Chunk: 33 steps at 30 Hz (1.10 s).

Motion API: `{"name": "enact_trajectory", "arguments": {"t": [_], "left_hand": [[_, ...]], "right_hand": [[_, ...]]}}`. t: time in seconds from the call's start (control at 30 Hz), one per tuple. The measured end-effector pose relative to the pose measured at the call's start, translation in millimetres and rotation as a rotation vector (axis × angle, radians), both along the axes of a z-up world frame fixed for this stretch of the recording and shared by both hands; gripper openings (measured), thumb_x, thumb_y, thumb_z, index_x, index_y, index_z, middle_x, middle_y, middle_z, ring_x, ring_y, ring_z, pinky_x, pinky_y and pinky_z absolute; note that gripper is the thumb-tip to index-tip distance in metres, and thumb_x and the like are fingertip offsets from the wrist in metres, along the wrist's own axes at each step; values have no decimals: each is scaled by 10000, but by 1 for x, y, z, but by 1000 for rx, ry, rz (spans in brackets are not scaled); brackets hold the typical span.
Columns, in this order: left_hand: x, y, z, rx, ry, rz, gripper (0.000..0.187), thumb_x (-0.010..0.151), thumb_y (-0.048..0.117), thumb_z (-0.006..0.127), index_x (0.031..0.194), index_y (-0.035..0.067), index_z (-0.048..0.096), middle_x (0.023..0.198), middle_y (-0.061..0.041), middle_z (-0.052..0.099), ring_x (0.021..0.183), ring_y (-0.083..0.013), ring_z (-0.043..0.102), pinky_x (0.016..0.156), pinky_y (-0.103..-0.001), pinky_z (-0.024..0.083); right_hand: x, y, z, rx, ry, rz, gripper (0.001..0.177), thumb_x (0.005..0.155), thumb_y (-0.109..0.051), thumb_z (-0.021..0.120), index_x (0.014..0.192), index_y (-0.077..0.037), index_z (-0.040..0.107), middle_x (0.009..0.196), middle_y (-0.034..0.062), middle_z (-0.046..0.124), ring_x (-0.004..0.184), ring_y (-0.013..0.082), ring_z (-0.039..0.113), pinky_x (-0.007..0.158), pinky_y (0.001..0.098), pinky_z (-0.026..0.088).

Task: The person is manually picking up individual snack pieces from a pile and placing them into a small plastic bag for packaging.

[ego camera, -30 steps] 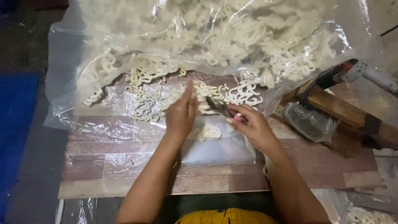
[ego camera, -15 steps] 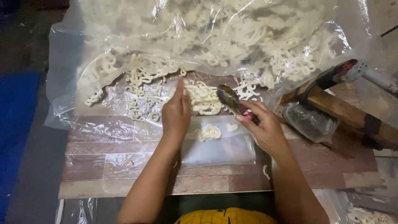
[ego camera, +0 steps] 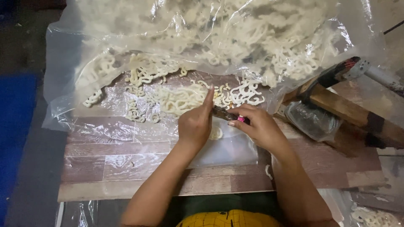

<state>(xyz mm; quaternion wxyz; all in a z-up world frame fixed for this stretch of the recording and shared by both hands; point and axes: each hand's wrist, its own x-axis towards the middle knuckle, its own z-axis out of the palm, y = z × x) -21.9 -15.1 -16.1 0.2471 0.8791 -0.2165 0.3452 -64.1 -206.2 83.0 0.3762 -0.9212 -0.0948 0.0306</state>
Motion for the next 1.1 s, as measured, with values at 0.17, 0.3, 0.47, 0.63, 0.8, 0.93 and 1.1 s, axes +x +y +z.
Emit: {"name": "enact_trajectory", "arguments": {"t": [0.17,0.3,0.47,0.63,0.8,0.93,1.1], "left_hand": [[1,12,24,-292,370,-284,459,1060,195,511,1518,184,475,641,-58,678,528,-202,622,486,-285,470],[13,34,41,-297,426,-151,445,1069,179,482,1514,186,476,632,-99,674,530,-268,637,503,-344,461],[8,22,25,-121,158,-247,495,1036,187,540,1524,233,470,604,-106,646,557,-329,660,527,-408,527],[11,35,27,-155,200,-187,480,1055,184,493,1532,218,455,582,-110,635,537,-323,651,536,-413,530],[8,24,31,-58,139,-221,493,1031,184,522,1519,238,478,591,-96,639,563,-294,665,555,-405,542],[18,42,42,-418,403,-235,425,1072,174,443,1495,182,483,572,-28,619,511,-221,596,539,-316,495],[13,55,64,-667,473,-228,395,1108,179,381,1486,188,494,522,4,543,486,-167,551,562,-273,472]], "right_hand": [[-2,-1,-11,-3,-15,33,342,923,-182,701,1235,-45,731,1114,206,744,1025,443,703,904,516,528],[-20,-8,7,12,-42,-30,401,896,-188,709,1270,-45,712,1155,211,737,1050,465,694,902,533,524],[-10,1,3,-171,-84,-52,335,940,-222,696,1254,-108,726,1103,112,740,978,341,730,843,431,572],[-11,-14,1,-133,-57,-42,349,930,-235,698,1259,-125,730,1111,111,743,1015,365,719,859,454,563],[-4,-8,-6,-134,-65,-3,326,935,-198,694,1244,-101,732,1088,134,746,1006,370,715,859,455,563],[-5,-32,-21,-66,-65,-37,387,937,-231,686,1300,-100,705,1119,171,724,1034,412,695,868,481,543],[-12,-34,-48,-289,-104,-155,472,914,-257,722,1343,-67,667,1141,198,700,1010,420,690,843,515,544]]}}
